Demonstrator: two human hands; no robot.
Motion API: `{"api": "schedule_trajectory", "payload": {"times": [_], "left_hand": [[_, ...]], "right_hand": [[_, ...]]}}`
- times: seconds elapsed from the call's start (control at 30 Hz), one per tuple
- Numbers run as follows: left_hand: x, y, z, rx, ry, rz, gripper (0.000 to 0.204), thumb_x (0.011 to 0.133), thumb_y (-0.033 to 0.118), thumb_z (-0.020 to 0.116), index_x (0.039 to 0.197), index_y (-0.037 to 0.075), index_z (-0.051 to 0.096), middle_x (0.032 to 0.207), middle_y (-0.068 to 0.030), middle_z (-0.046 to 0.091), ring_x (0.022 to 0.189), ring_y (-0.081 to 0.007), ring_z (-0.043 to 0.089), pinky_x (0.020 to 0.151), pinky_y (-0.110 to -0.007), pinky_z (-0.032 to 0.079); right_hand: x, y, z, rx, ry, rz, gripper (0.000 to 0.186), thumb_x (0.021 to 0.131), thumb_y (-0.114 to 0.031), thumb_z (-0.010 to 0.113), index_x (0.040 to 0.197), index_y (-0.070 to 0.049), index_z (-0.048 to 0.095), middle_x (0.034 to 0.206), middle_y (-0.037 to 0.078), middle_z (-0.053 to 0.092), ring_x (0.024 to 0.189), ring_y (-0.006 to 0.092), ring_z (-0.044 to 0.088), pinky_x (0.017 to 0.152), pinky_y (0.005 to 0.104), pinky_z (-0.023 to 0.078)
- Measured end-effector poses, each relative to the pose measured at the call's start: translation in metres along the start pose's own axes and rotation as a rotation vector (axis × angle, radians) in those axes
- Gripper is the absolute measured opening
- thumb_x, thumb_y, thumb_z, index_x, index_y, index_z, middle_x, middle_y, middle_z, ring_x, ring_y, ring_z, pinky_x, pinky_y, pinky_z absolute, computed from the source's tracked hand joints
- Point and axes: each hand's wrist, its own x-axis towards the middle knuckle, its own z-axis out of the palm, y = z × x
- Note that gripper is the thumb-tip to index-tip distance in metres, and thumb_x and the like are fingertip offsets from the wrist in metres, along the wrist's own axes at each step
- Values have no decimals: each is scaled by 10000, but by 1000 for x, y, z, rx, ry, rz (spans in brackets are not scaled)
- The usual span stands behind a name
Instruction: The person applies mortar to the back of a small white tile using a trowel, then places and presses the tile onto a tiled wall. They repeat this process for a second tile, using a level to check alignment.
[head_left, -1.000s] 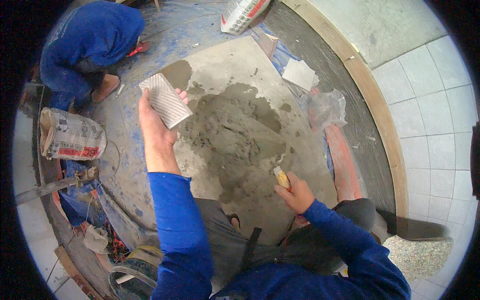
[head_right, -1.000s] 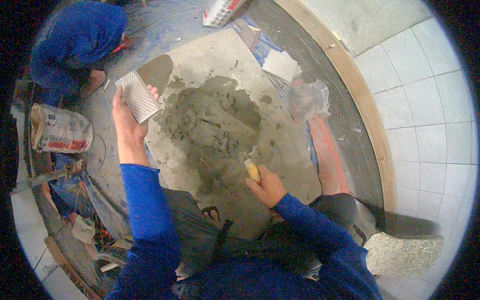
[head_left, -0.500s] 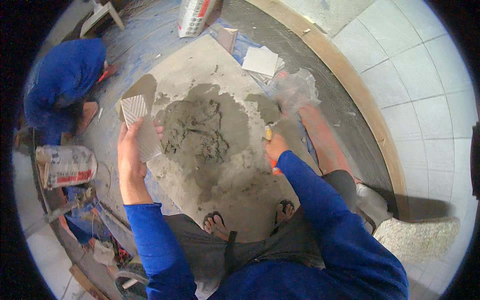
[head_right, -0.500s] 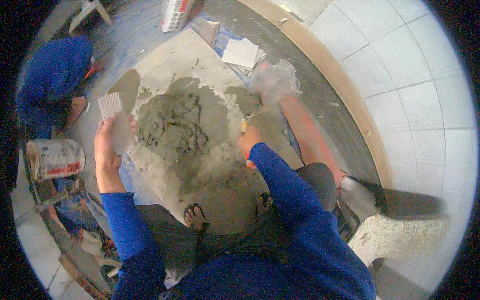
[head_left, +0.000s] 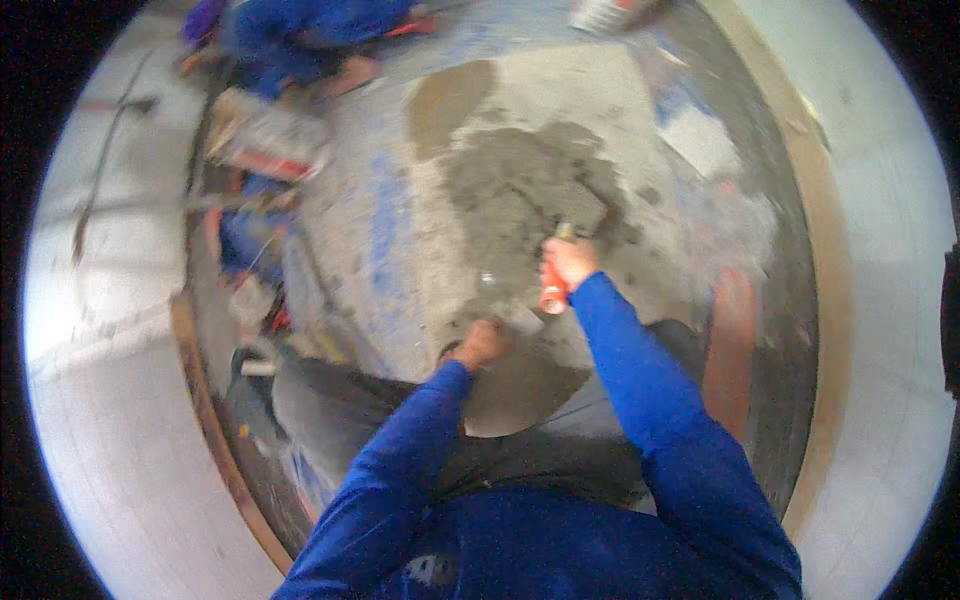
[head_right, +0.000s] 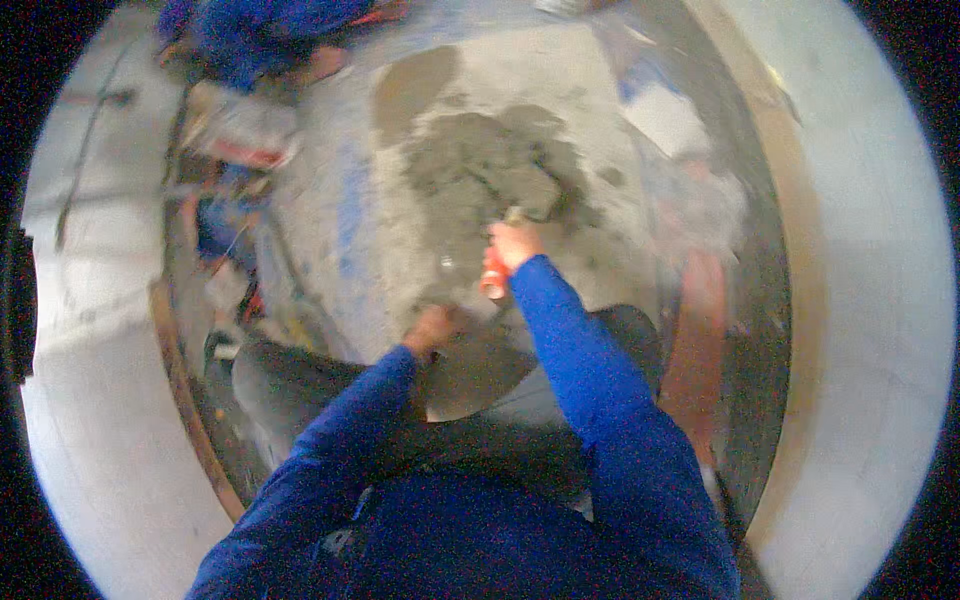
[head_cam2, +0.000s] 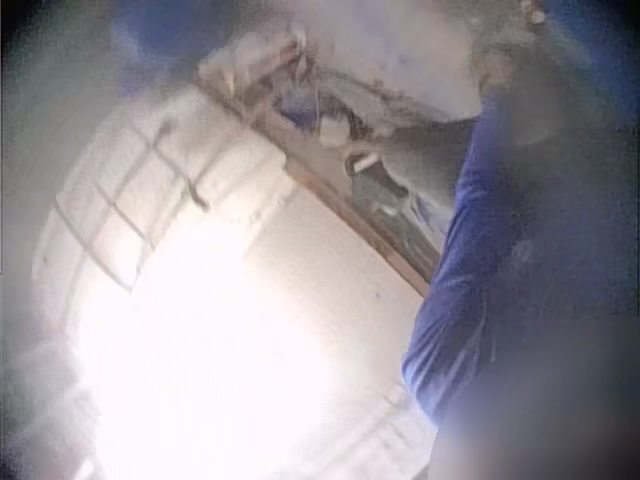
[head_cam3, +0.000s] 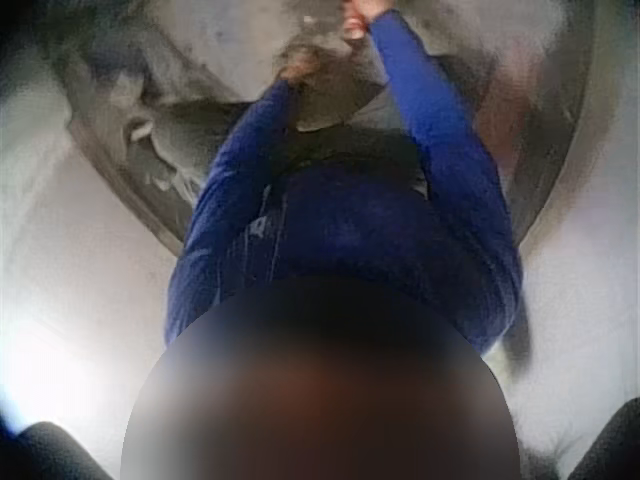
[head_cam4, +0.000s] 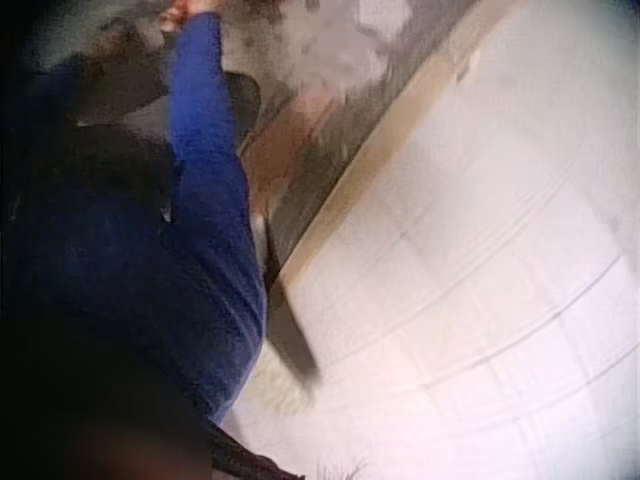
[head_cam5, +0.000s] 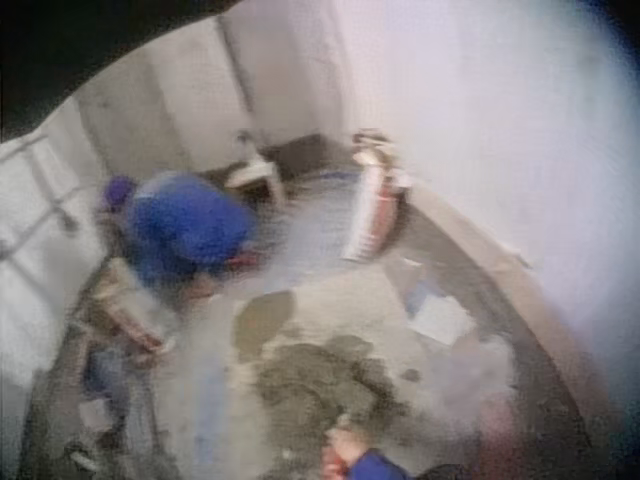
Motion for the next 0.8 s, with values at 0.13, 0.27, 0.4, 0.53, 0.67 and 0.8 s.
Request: {"api": "schedule_trajectory", "payload": {"times": [0.13,0.27,0.4,0.53,0.67,0.8], "left_hand": [[-20,7,64,225,-72,-30,256,911,215,607,1037,40,746,1089,-200,743,994,-373,730,838,-484,592],[-13,18,63,208,28,46,275,940,191,541,1038,33,744,1071,-200,748,986,-379,736,843,-502,591],[4,20,57,149,106,68,291,948,193,527,1059,31,742,1078,-209,742,1011,-389,726,861,-506,584],[-16,45,10,-68,141,155,243,904,144,616,1095,35,720,1081,-222,730,1011,-406,710,870,-492,575],[-101,11,-118,-368,804,630,248,930,193,652,1125,48,703,1125,-150,699,1079,-368,651,918,-466,533],[-211,-211,-235,-330,1487,62,139,944,78,625,1053,19,685,972,-171,700,879,-397,666,785,-431,543]], "right_hand": [[7,-5,5,13,-87,-61,159,897,-175,664,801,-69,597,688,82,605,558,220,603,492,399,499],[5,-16,2,32,-95,-89,151,879,-156,643,799,-49,572,658,87,582,526,225,584,462,388,483],[-20,-21,-8,-101,-89,-146,148,868,-173,646,827,-53,570,654,68,559,522,206,573,451,360,478],[-45,-20,-13,-356,-45,-265,156,871,-191,650,866,-56,574,660,51,556,510,183,567,452,337,484],[-62,-21,-16,-431,30,-377,136,882,-157,643,904,-62,549,654,64,583,459,175,553,413,329,456],[-82,-29,-13,-464,82,-423,160,899,-176,646,951,-60,549,649,53,571,463,169,553,415,324,461]]}}
